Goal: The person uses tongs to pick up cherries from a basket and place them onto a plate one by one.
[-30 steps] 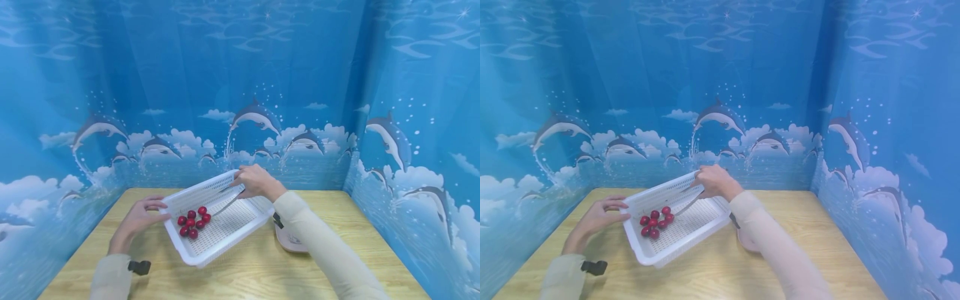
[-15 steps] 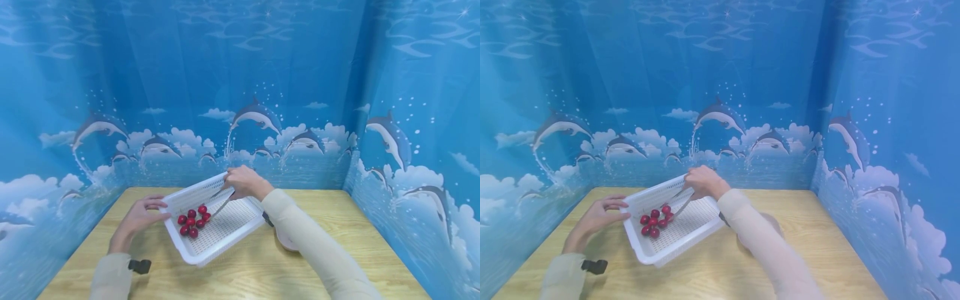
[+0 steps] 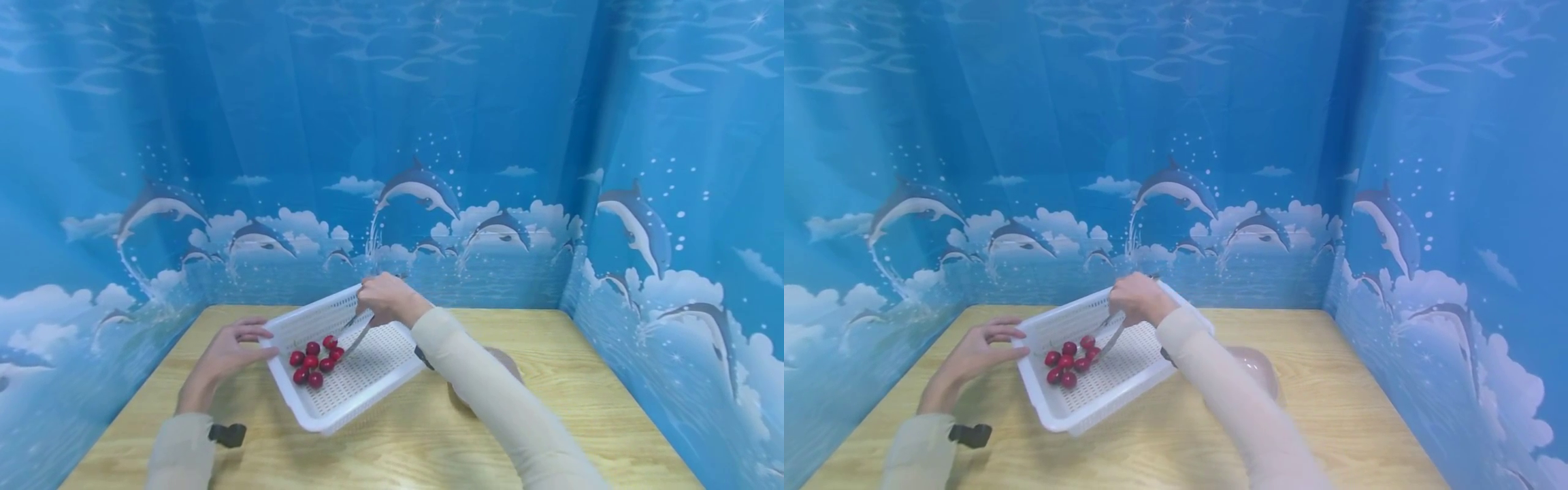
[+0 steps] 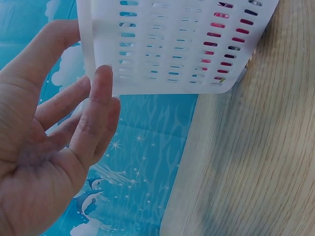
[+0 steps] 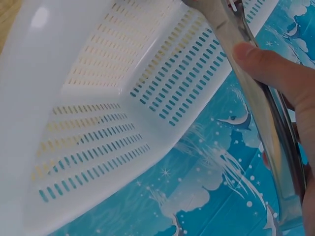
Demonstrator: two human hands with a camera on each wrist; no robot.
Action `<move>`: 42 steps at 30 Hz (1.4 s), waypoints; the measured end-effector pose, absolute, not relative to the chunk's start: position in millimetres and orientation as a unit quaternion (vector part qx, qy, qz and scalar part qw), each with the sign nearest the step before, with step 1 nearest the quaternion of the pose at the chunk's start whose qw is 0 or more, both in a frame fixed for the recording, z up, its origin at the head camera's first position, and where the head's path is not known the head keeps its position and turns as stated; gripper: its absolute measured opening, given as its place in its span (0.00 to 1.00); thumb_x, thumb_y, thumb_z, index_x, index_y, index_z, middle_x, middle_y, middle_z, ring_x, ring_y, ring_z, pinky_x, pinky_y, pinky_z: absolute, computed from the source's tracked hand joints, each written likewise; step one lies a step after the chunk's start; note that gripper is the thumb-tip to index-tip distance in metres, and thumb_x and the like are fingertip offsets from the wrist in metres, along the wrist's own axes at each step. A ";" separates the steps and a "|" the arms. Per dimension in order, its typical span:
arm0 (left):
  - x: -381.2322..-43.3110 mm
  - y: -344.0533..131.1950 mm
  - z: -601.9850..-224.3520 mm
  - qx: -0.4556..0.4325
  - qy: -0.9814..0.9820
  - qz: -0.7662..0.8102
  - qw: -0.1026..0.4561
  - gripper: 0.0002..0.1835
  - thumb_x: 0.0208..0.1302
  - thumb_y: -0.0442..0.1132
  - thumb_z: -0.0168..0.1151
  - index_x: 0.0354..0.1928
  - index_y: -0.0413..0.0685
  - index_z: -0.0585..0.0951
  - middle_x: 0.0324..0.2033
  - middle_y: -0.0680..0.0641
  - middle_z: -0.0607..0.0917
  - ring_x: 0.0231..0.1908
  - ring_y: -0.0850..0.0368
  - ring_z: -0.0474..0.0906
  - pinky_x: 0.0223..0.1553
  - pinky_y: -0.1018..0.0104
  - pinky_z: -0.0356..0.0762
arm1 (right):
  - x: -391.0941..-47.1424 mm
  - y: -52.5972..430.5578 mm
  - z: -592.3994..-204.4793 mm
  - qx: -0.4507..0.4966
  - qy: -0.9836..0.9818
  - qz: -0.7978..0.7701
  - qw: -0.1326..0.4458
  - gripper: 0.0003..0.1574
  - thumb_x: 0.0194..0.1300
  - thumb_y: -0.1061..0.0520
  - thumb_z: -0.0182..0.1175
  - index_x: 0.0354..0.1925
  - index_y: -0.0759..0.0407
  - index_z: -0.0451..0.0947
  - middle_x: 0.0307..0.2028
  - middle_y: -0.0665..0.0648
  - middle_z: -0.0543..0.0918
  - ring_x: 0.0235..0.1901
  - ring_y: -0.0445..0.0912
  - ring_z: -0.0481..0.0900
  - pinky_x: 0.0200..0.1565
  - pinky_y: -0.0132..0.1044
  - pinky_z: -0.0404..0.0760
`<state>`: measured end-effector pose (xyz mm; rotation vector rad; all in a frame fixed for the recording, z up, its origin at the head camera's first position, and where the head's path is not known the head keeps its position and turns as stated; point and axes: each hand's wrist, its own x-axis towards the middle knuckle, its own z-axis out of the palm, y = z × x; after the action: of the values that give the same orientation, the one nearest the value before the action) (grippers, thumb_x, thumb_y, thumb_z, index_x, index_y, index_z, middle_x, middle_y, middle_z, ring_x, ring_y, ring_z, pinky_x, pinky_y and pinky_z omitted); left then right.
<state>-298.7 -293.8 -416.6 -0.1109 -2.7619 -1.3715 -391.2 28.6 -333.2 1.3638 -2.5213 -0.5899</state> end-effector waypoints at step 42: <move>-297.7 -293.8 -416.3 -0.046 -0.898 -0.436 0.043 0.29 0.57 0.49 0.78 0.54 0.35 0.84 0.74 0.33 0.68 0.64 0.31 0.75 0.62 0.38 0.79 | -383.8 56.6 -321.5 0.468 -0.863 -0.127 0.142 0.18 0.60 0.44 0.75 0.50 0.39 0.89 0.48 0.47 0.90 0.46 0.44 0.83 0.36 0.33 0.83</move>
<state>-297.7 -293.8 -416.3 -0.1401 -2.7457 -1.3349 -383.8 56.6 -321.5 1.3517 -2.4899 -0.3671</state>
